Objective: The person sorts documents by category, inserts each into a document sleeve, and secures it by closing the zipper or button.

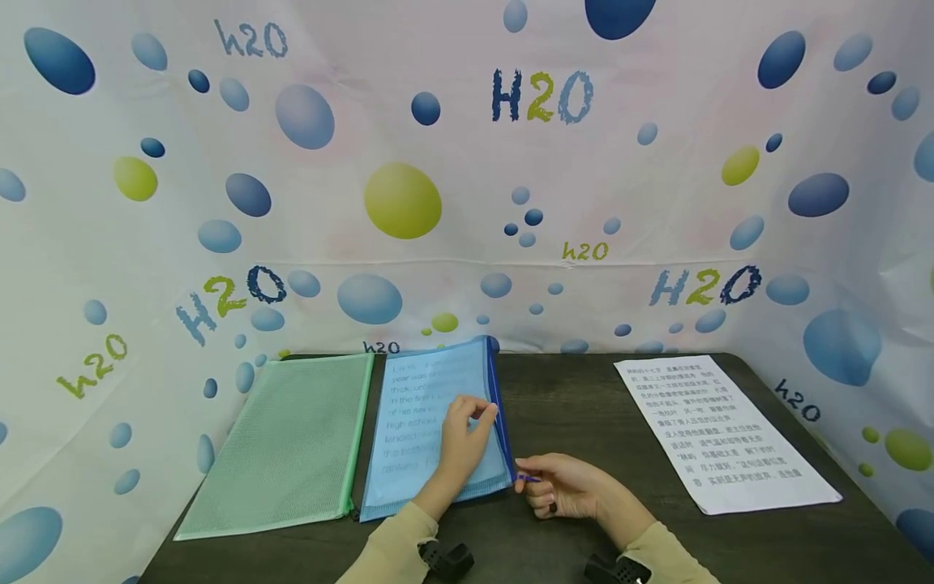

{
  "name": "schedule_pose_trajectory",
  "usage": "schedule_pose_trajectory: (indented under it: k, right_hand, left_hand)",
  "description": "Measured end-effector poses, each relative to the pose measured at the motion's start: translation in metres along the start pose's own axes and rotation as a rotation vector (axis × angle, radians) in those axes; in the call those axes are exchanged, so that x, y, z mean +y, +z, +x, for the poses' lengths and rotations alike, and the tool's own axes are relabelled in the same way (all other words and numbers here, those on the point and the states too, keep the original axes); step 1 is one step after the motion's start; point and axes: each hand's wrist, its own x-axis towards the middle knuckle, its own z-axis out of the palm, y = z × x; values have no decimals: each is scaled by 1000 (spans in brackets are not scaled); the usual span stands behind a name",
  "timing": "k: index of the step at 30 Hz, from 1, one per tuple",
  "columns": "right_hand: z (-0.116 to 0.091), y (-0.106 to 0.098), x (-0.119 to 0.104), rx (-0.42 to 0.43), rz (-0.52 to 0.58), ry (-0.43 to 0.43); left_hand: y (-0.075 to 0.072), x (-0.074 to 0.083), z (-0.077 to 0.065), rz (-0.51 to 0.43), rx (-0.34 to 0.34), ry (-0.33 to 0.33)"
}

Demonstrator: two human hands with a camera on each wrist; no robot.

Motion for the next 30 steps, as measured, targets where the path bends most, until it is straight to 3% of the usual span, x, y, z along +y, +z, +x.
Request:
schedule_pose_trajectory:
  k: [6,11,15,18,21,24,27,30]
  right_hand:
    - [-1,1,1,-22,11,-8]
    - [-1,1,0,-17,10,-3]
    - [-1,-1,-1,-8,-10,-5]
    - [0,-1,-1,-6,-25,-7]
    - [0,-1,-1,-11,-28,-10]
    - [1,0,0,-18,-24,-15]
    - [1,2,0,-24,-20,-17]
    - [1,2,-1,-35,-21,-20]
  left_hand:
    - [-16,16,-14,-301,-166,-226]
    - [-33,28,-26,-647,-311,-438]
    - [-49,31,-39,-898,-482,-576]
    - [-59,27,-47,-1027,-664,-657]
    - [-65,20,-53,-1107,-876,-727]
    - [-66,14,-58,-1121,-1049,-777]
    - [-64,11,-61,-1101,-1151,-825]
    - [-62,10,-62,-1092,-1187,-894]
